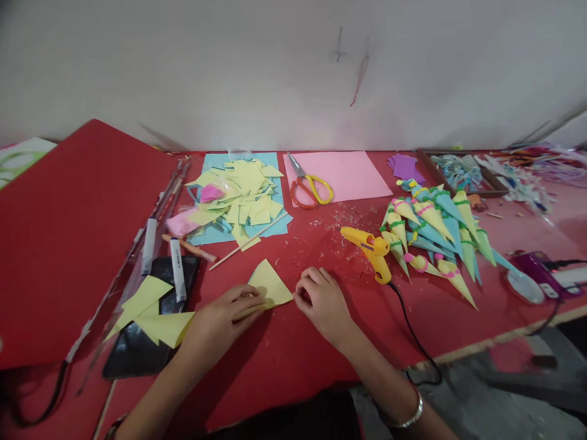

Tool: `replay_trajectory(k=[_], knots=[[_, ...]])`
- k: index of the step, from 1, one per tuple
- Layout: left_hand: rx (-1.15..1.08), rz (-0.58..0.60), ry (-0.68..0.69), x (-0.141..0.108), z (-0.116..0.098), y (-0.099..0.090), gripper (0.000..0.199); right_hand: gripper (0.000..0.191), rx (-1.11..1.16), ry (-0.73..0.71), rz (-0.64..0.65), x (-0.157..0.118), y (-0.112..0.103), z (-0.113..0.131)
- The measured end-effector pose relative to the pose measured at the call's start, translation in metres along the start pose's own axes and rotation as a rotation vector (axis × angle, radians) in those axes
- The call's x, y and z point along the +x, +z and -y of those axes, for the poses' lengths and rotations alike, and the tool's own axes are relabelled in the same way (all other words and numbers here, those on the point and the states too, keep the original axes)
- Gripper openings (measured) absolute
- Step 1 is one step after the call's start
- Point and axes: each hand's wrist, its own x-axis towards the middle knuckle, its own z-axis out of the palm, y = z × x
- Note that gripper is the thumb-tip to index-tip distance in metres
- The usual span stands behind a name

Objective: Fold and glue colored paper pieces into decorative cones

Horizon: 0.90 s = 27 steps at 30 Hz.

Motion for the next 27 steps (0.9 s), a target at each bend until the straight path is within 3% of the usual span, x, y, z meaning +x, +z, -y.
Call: replay_trajectory(k=[6,12,21,27], knots=[[0.026,0.029,0.001,0.001,0.001,-0.001,0.019,0.011,0.148,-0.007,-0.043,-0.005,0.001,0.003],[-0.136,0.037,0.014,0.001,0.007,0.003,0.016,0.008,0.048,-0.080,0.073,-0.006,0.011,0.015],[-0.092,-0.088,-0.006,-0.003,0.016,0.003,0.011,0.012,0.082,-0.019,0.031,-0.001,0.013,0.017],[-0.065,-0.127,-0.072,-0.001,0.017,0.004,0.019,0.010,0.111,0.024,-0.016,-0.002,0.016,0.014]])
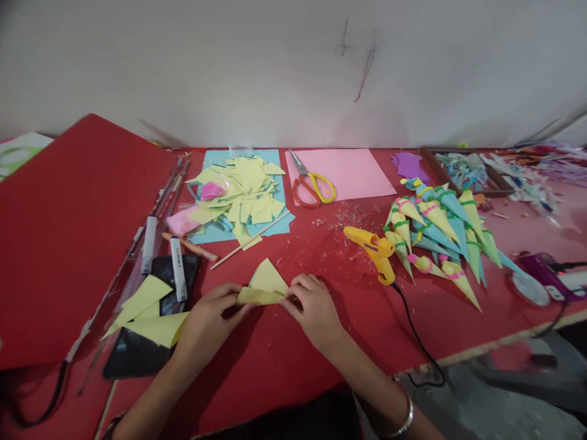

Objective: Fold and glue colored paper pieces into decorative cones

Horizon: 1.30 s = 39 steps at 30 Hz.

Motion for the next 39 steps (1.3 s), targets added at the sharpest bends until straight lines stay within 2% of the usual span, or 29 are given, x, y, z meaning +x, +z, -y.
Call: replay_trajectory(k=[8,13,20,29,36,39], knots=[[-0.035,0.013,-0.055,0.000,-0.001,0.002,0.024,0.008,0.045,0.016,-0.052,-0.002,-0.002,-0.003],[0.061,0.042,-0.077,0.000,-0.001,0.001,0.023,0.008,0.043,0.034,-0.064,-0.002,0.000,-0.003],[0.120,0.011,-0.056,-0.002,0.000,0.005,0.024,0.010,-0.010,0.041,-0.094,-0.003,0.003,-0.004],[0.150,-0.002,-0.053,-0.003,0.000,0.006,0.026,0.006,-0.016,0.012,-0.036,-0.005,-0.004,-0.007],[0.098,-0.002,-0.054,-0.002,0.000,0.005,0.021,0.022,0.063,-0.015,-0.032,-0.004,-0.011,-0.008],[0.084,-0.006,-0.047,-0.001,0.000,0.004,0.019,0.016,0.054,-0.006,-0.038,-0.003,-0.010,-0.005]])
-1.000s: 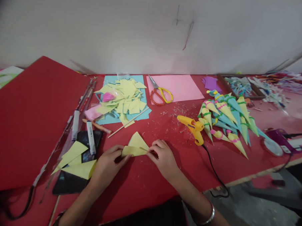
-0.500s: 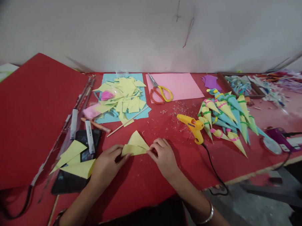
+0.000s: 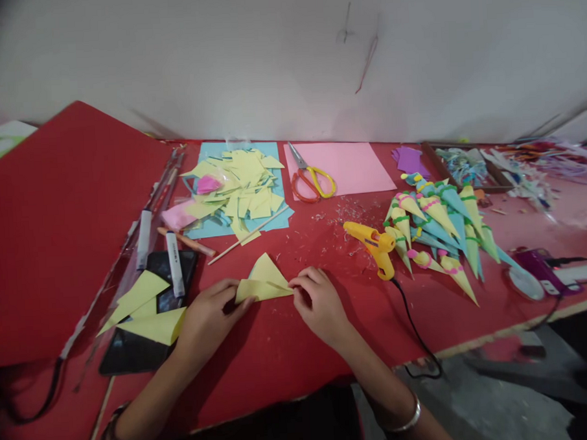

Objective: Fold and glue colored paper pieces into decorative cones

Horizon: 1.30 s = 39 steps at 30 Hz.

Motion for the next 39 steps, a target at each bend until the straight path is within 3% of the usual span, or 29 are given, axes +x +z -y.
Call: replay_trajectory(k=[4,16,26,39], knots=[[0.030,-0.017,0.013,0.000,0.000,0.001,0.019,0.004,-0.050,0.027,0.016,0.001,0.004,0.004],[0.127,-0.060,-0.006,0.000,-0.008,0.004,0.034,0.013,-0.212,0.056,0.001,0.003,0.012,0.008],[0.140,-0.043,-0.080,0.001,-0.010,0.005,0.032,0.015,-0.248,0.067,0.018,0.004,0.013,0.010],[0.135,-0.035,-0.076,-0.002,-0.004,-0.001,0.027,0.020,-0.362,0.037,-0.017,0.003,0.018,0.010]])
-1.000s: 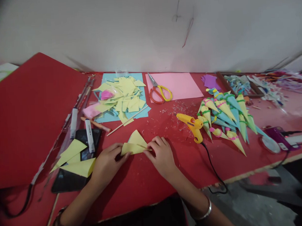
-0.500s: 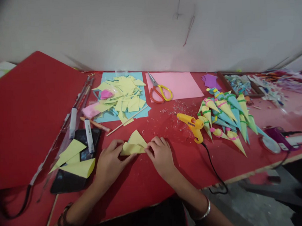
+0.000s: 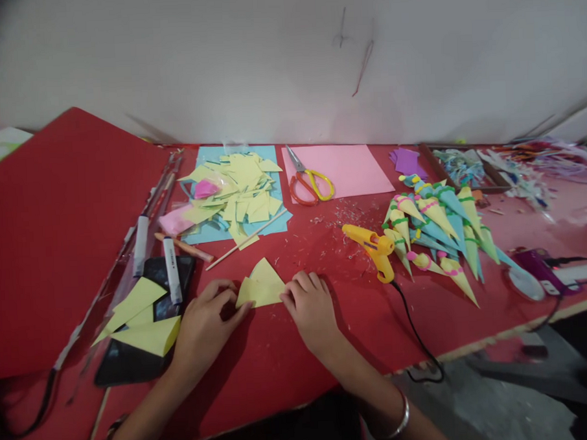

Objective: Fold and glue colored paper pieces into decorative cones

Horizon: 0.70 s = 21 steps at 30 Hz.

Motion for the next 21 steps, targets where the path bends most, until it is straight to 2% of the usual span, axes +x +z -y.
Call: replay_trajectory(k=[9,14,18,21], knots=[[-0.040,-0.029,-0.032,-0.004,0.003,-0.003,0.018,0.019,-0.012,0.001,0.002,0.000,0.000,0.001],[-0.013,-0.032,-0.011,-0.006,0.006,-0.005,0.007,0.018,-0.044,-0.012,-0.006,-0.001,0.001,0.001],[-0.029,-0.053,-0.016,-0.006,0.006,-0.004,0.023,0.017,-0.101,-0.003,-0.018,0.000,0.002,0.004],[-0.040,-0.038,-0.021,-0.006,0.006,-0.004,0.024,0.022,-0.169,0.004,-0.015,0.003,0.002,0.013]])
